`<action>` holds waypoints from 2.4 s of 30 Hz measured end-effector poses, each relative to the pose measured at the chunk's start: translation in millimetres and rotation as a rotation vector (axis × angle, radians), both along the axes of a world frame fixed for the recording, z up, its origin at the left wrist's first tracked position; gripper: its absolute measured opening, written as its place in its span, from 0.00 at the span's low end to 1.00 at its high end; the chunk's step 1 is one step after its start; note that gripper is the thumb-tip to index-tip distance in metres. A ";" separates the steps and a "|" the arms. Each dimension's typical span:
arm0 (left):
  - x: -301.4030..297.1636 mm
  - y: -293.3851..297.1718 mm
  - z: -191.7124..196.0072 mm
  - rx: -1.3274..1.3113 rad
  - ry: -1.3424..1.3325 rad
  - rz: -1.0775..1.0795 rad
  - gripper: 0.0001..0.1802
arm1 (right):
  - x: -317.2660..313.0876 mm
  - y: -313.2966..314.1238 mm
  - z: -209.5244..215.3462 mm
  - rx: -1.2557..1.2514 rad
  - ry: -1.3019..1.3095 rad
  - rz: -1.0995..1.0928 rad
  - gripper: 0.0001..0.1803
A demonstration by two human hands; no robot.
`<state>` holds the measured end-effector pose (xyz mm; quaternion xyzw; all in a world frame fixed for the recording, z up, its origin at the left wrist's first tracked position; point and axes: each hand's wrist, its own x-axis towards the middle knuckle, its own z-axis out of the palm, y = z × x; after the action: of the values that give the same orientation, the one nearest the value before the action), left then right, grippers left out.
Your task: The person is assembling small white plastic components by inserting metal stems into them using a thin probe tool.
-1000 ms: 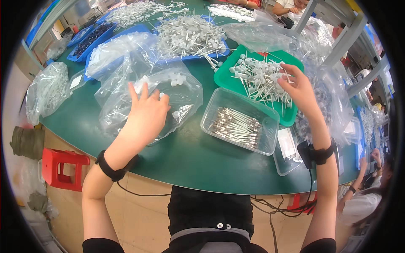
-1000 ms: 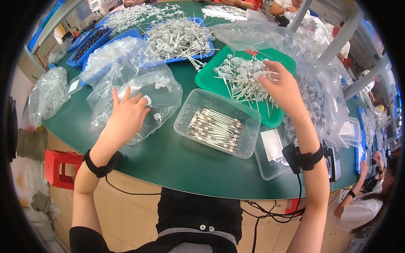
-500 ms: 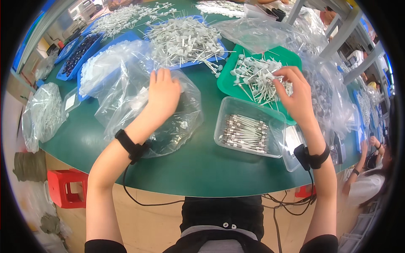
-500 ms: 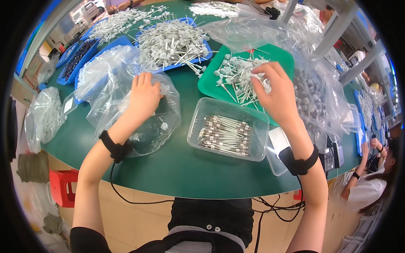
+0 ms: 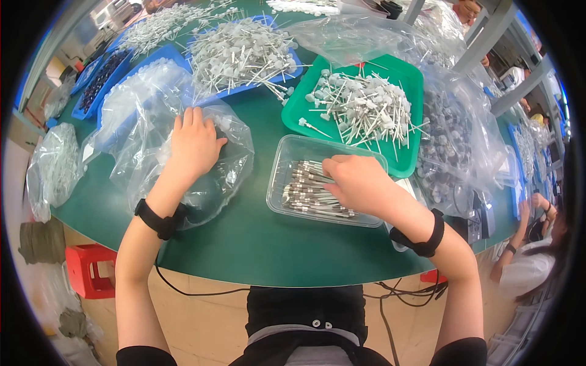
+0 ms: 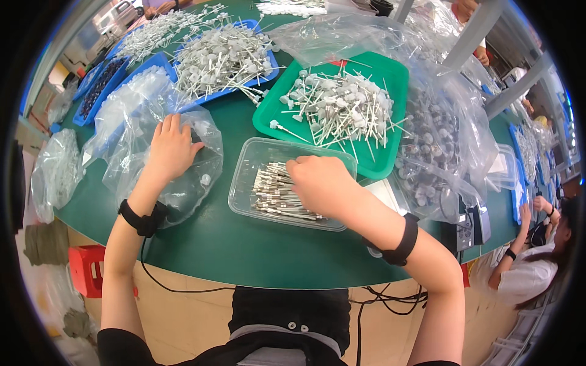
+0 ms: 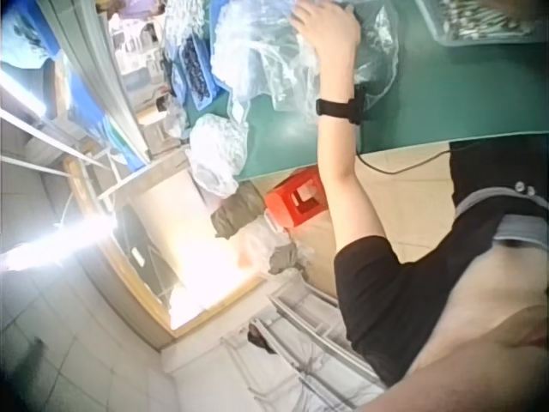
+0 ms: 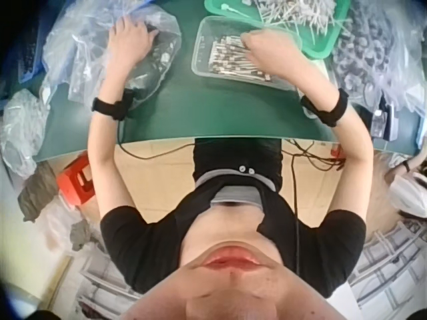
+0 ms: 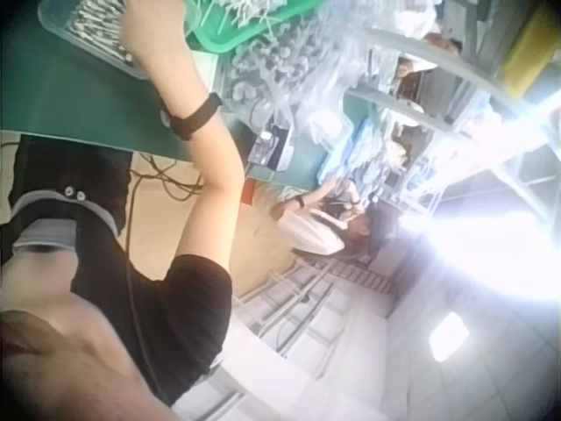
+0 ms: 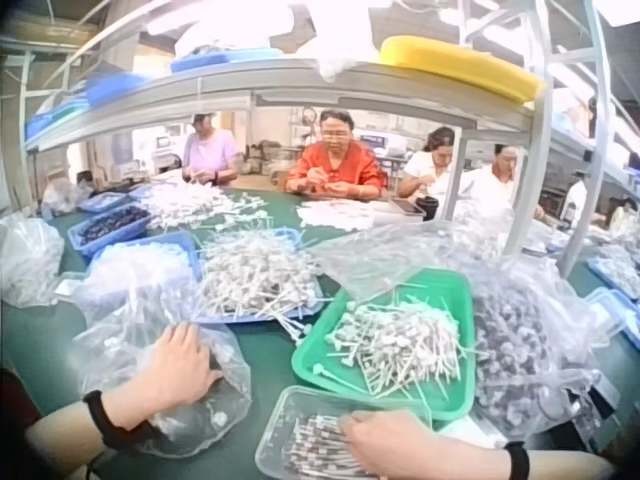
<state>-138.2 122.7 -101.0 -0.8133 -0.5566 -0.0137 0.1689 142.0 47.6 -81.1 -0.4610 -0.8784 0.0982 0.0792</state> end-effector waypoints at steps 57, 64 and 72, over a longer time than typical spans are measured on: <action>150.1 -125.7 115.9 -0.996 -2.055 -0.597 0.20 | 30.0 -54.5 103.8 0.166 1.329 0.027 0.19; 154.0 -123.5 112.0 -0.961 -2.033 -0.657 0.19 | 28.1 -60.0 100.5 0.309 1.308 -0.074 0.20; 151.5 -118.4 107.6 -0.813 -1.882 -0.743 0.18 | 25.9 -64.3 97.5 0.384 1.299 -0.092 0.20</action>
<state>13.3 4.3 6.6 -0.5894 -0.1453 -0.4957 -0.6211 167.8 -16.7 16.4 -0.3229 -0.6340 0.1939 0.6754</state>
